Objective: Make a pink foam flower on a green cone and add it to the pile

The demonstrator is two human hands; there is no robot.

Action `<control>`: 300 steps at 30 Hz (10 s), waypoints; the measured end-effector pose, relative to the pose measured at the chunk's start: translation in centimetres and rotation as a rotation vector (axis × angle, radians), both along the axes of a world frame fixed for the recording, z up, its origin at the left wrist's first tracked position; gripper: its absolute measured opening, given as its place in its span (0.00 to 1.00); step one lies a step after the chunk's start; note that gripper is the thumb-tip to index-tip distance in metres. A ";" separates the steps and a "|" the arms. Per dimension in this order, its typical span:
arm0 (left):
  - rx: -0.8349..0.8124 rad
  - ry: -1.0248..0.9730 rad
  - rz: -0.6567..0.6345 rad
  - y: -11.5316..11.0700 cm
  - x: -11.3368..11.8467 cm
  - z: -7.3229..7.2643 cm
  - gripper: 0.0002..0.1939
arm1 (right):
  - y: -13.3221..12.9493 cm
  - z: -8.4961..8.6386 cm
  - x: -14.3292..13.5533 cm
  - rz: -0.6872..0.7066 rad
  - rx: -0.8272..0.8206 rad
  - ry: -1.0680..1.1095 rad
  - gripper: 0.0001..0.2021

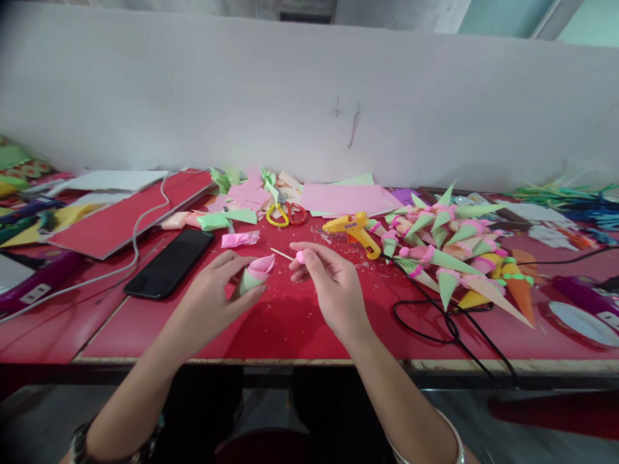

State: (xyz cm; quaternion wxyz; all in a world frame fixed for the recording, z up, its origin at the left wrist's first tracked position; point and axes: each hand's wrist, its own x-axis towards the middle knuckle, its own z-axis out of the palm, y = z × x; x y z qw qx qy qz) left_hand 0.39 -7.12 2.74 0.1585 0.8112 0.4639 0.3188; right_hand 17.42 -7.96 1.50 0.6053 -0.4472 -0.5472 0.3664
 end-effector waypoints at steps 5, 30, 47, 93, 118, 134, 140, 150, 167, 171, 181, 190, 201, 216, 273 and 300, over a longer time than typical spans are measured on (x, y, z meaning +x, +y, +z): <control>0.012 -0.005 0.000 0.0 0.0 0.0 0.10 | 0.1 0.0 0.0 -0.056 0.010 0.007 0.05; -0.005 0.005 -0.009 0.0 0.0 -0.1 0.11 | 0.0 0.0 0.2 -0.077 -0.034 -0.077 0.06; 0.013 0.003 -0.029 0.1 -0.1 -0.2 0.10 | -0.2 0.2 0.2 0.089 -0.140 -0.047 0.10; 0.006 0.007 -0.030 0.1 -0.1 -0.2 0.10 | 0.2 -0.1 0.3 0.055 -0.051 -0.101 0.08; 0.014 0.016 -0.122 -0.1 0.3 -0.1 0.08 | -0.1 0.4 -0.1 0.004 0.070 -0.006 0.06; 0.082 -0.044 -0.150 -0.3 0.3 -0.1 0.12 | -0.7 0.9 -0.2 0.006 0.062 -0.146 0.05; 0.126 -0.071 -0.136 -0.4 0.2 0.0 0.13 | -0.6 0.6 -0.3 0.019 0.060 -0.084 0.05; 0.118 -0.099 -0.127 -0.4 0.4 0.0 0.12 | -1.1 1.2 -0.6 -0.013 0.079 -0.131 0.04; -0.034 -0.051 -0.114 -0.3 0.5 -0.4 0.23 | -0.8 0.9 -0.8 -0.079 0.113 -0.070 0.05; -0.096 -0.010 -0.137 -0.2 0.5 -0.6 0.09 | -0.8 0.9 -0.7 -0.102 0.125 -0.078 0.05; -0.158 -0.014 -0.110 -0.5 0.6 -0.6 0.08 | -1.0 0.7 -0.6 -0.027 0.128 -0.061 0.09; -0.319 -0.332 -0.159 -0.6 1.4 -0.3 0.07 | -0.9 0.4 -0.8 0.050 0.176 0.014 0.14; -0.817 -1.144 -0.153 -0.8 2.1 -0.2 0.10 | -1.2 0.4 -1.8 -0.016 0.292 -0.529 0.08; -0.882 -1.229 -0.168 -1.0 2.6 -0.3 0.07 | -1.6 0.7 -1.9 -0.092 0.312 -0.486 0.04; -1.080 -1.022 -0.278 -1.0 2.1 -0.4 0.12 | -1.5 0.9 -1.1 0.006 0.067 0.073 0.04; -1.121 -1.127 -0.343 -1.1 2.6 -0.3 0.07 | -1.4 0.8 -0.8 -0.129 0.076 0.024 0.06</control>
